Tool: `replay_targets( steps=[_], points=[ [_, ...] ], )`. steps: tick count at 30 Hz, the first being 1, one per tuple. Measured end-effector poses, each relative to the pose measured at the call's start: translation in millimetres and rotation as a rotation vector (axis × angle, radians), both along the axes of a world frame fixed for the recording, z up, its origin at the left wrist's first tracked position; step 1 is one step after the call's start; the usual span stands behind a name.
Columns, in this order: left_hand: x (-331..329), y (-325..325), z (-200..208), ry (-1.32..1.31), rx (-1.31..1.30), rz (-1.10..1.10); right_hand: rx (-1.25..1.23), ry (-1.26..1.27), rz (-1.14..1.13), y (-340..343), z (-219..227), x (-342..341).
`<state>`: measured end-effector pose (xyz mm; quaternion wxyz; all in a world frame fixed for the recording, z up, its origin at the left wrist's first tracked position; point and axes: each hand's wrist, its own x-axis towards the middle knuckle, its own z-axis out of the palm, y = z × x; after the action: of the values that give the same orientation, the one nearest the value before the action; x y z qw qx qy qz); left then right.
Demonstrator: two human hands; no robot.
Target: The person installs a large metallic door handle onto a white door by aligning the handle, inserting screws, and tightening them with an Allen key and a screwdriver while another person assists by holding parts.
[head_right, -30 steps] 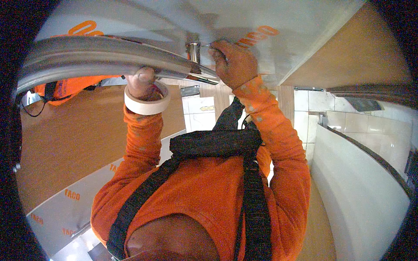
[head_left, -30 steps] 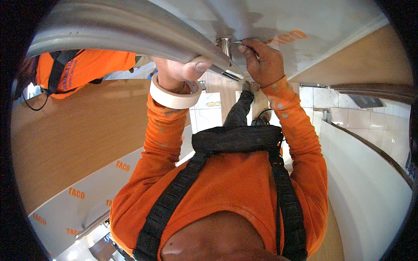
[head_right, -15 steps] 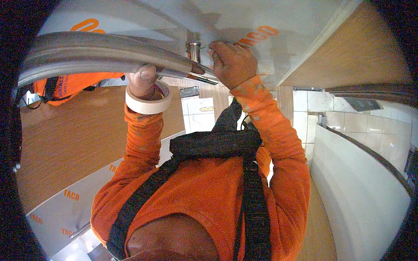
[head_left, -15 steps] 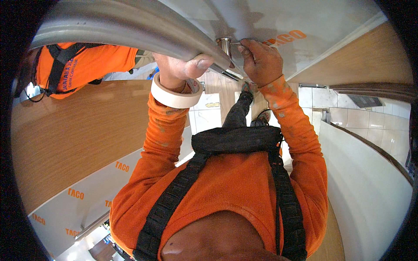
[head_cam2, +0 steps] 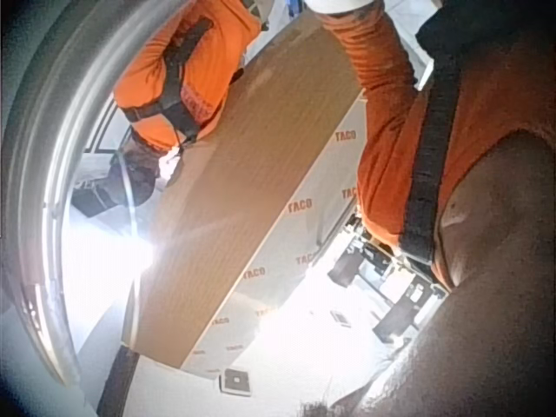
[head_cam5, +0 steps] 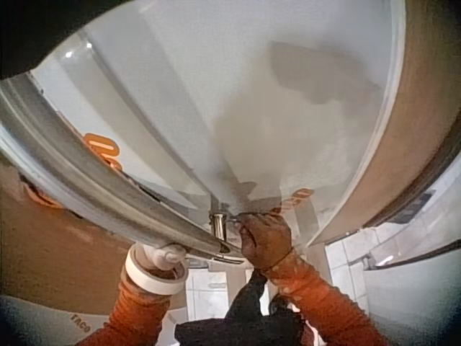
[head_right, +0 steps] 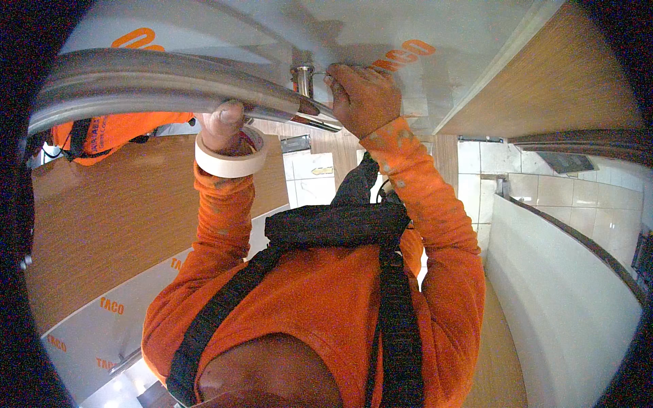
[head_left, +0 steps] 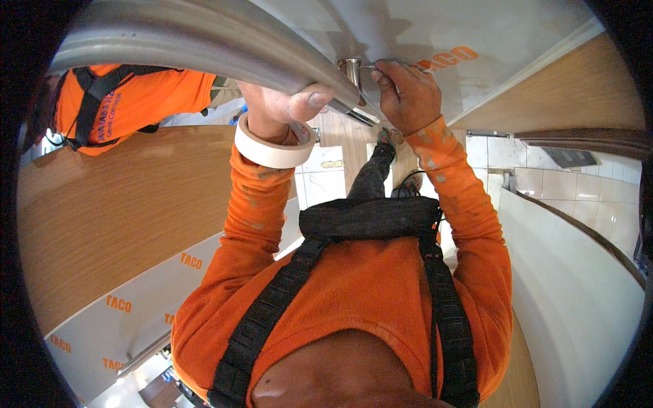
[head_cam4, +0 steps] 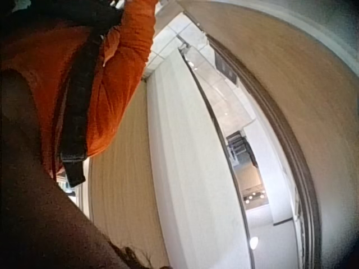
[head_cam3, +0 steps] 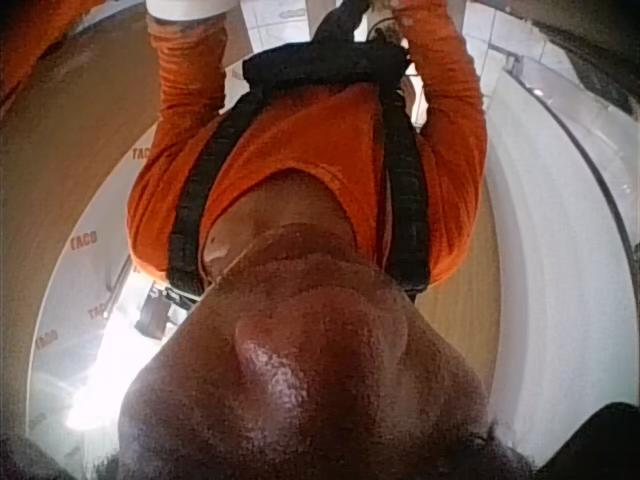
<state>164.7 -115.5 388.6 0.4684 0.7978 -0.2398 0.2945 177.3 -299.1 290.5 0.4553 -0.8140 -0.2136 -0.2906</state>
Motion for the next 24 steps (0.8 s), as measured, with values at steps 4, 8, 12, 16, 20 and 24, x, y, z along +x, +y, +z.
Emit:
replay_targets(
  steps=[4, 8, 12, 16, 20, 24],
  points=[
    [1, -3, 2, -0.024, 0.014, -0.02, -0.07, -0.018, 0.005, -3, 1, 1],
    [0, -5, 4, -0.012, -0.021, -0.068, -0.119, -0.03, 0.002, -5, 3, 0],
    [2, -4, 4, -0.024, -0.061, -0.086, -0.124, 0.028, 0.022, -6, 8, -2],
    [3, -7, 4, -0.015, -0.052, -0.083, -0.073, 0.23, 0.078, -6, 12, -4],
    [2, -8, 3, 0.073, -0.103, -0.07, 0.153, 0.547, 0.395, -10, 6, 12],
    [3, -11, 5, 0.03, -0.092, -0.081, 0.799, 1.267, 0.709, -16, 33, 21]
  ],
)
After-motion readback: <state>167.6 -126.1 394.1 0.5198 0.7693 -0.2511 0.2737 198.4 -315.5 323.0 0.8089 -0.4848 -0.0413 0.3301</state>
